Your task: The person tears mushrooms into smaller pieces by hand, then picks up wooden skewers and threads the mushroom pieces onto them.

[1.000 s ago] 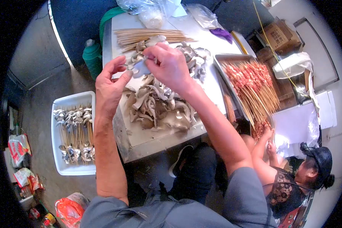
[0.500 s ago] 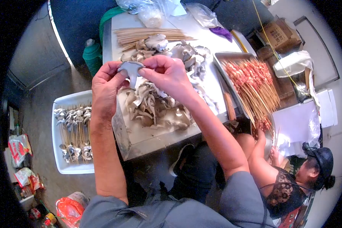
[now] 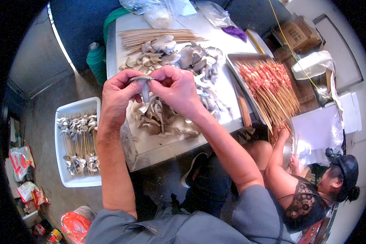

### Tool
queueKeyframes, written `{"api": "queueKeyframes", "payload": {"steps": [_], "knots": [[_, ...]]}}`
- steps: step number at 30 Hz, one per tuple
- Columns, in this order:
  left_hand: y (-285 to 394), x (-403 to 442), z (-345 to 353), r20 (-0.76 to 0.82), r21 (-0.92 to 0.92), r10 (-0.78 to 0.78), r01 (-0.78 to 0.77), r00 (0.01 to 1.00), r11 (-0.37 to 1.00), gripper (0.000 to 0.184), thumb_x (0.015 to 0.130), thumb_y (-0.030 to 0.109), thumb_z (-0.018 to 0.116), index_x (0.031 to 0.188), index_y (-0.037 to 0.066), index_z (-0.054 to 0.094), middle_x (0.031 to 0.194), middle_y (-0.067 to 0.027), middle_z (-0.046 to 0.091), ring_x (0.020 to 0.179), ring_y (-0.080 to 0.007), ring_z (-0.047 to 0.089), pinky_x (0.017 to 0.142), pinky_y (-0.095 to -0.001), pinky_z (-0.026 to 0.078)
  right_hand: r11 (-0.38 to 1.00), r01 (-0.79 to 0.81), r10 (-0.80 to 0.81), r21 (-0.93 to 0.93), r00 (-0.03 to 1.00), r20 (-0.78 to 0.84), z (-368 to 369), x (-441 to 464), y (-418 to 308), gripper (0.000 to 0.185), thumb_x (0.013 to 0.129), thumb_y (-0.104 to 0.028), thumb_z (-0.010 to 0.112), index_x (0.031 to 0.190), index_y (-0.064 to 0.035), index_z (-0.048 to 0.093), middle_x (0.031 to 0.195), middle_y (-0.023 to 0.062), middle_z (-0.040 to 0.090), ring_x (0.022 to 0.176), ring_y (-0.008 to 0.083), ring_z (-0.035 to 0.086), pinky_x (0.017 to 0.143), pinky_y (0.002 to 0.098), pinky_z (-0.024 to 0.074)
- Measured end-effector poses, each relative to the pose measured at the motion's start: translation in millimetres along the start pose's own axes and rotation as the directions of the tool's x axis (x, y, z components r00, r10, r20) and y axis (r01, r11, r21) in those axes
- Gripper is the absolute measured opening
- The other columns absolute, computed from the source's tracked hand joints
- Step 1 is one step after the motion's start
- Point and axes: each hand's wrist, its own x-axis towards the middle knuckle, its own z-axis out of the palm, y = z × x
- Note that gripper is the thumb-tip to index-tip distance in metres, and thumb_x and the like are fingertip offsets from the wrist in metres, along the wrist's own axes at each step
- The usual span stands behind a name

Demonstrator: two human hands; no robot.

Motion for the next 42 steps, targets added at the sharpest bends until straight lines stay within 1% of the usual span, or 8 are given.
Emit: {"api": "queueKeyframes", "payload": {"steps": [6, 13, 15, 17, 21, 24, 37, 42], "knots": [[-7.3, 5.9, -8.7, -0.245, -0.207, -0.070, 0.018, 0.967, 0.978, 0.016, 0.089, 0.006, 0.066, 0.104, 0.002, 0.065, 0.089, -0.0107, 0.070, 0.083, -0.0213, 0.071, 0.059, -0.0250, 0.052, 0.993, -0.060, 0.075, 0.101, 0.986, -0.151, -0.5, -0.2, 1.4, 0.007, 0.081, -0.005, 0.070, 0.084, 0.0011, 0.068, 0.068, -0.0009, 0.064, 0.061, 0.0016, 0.056, 0.053, 0.0188, 0.0457], [1.4, 3.6, -3.7, -0.166, -0.209, -0.047, 0.011, 0.985, 0.978, 0.018, 0.089, 0.003, 0.063, 0.106, 0.001, 0.065, 0.095, -0.0089, 0.069, 0.086, -0.0184, 0.069, 0.066, -0.0260, 0.054, 0.978, -0.191, 0.197, 0.078, 0.977, -0.077, -14.8, -10.4, 5.3, 0.019, 0.084, -0.009, 0.070, 0.099, 0.0024, 0.066, 0.071, -0.0005, 0.063, 0.059, 0.0013, 0.054, 0.052, 0.0177, 0.0420], [2.5, 2.5, 1.7, -0.126, -0.076, 0.022, -0.031, 0.992, 0.997, 0.017, 0.088, 0.001, 0.063, 0.105, 0.001, 0.065, 0.094, -0.0057, 0.069, 0.083, -0.0141, 0.066, 0.068, -0.0258, 0.055, 0.980, -0.195, 0.197, 0.037, 0.979, -0.047, -15.9, -11.4, 5.9, 0.024, 0.084, -0.010, 0.071, 0.104, 0.0027, 0.065, 0.072, -0.0007, 0.063, 0.059, 0.0010, 0.053, 0.052, 0.0176, 0.0411], [1.2, 2.2, 2.1, -0.095, -0.070, 0.035, -0.041, 0.995, 0.997, 0.016, 0.088, 0.001, 0.063, 0.104, 0.001, 0.066, 0.093, -0.0045, 0.068, 0.081, -0.0122, 0.065, 0.068, -0.0250, 0.054, 0.997, -0.078, 0.078, -0.018, 0.996, -0.040, -16.3, -11.2, 10.9, 0.032, 0.084, -0.012, 0.073, 0.111, 0.0031, 0.064, 0.075, -0.0022, 0.062, 0.060, 0.0005, 0.050, 0.052, 0.0177, 0.0395], [-4.3, 4.0, -1.6, 0.059, -0.036, 0.038, -0.035, 0.998, 0.999, 0.013, 0.087, 0.001, 0.066, 0.100, 0.001, 0.066, 0.089, -0.0027, 0.068, 0.078, -0.0086, 0.063, 0.066, -0.0225, 0.052, 0.990, -0.116, 0.116, 0.084, 0.993, -0.002, -11.3, -10.4, 14.3, 0.031, 0.083, -0.013, 0.075, 0.108, 0.0033, 0.065, 0.077, -0.0032, 0.061, 0.060, 0.0001, 0.048, 0.051, 0.0177, 0.0392], [-4.3, 3.5, 2.3, 0.075, -0.058, 0.018, -0.014, 0.997, 0.998, 0.010, 0.086, -0.006, 0.060, 0.093, -0.001, 0.066, 0.082, -0.0041, 0.067, 0.072, -0.0076, 0.061, 0.062, -0.0205, 0.049, 0.996, 0.063, -0.062, 0.061, 0.998, -0.016, 0.0, -10.2, 20.7, 0.017, 0.082, -0.007, 0.074, 0.096, 0.0019, 0.069, 0.075, -0.0030, 0.062, 0.061, -0.0002, 0.050, 0.053, 0.0168, 0.0420], [-4.1, 7.6, -0.4, -0.067, -0.015, 0.004, -0.005, 0.998, 1.000, 0.004, 0.087, 0.000, 0.064, 0.090, 0.001, 0.066, 0.083, -0.0041, 0.067, 0.073, -0.0105, 0.064, 0.066, -0.0221, 0.051, 0.955, -0.152, 0.192, 0.254, 0.971, -0.140, 3.4, -11.8, 8.3, 0.009, 0.086, -0.005, 0.069, 0.092, 0.0014, 0.068, 0.070, -0.0006, 0.064, 0.056, 0.0014, 0.054, 0.049, 0.0171, 0.0431], [-9.5, 10.6, -11.8, -0.217, 0.138, 0.043, -0.013, 0.975, 0.990, 0.011, 0.089, 0.000, 0.061, 0.099, 0.001, 0.065, 0.088, -0.0053, 0.068, 0.081, -0.0107, 0.065, 0.072, -0.0230, 0.052, 0.963, -0.136, 0.182, 0.231, 0.965, -0.189, -10.0, -16.2, 9.9, 0.016, 0.088, -0.006, 0.067, 0.103, 0.0006, 0.066, 0.069, -0.0015, 0.062, 0.053, 0.0018, 0.052, 0.047, 0.0164, 0.0389]]}}
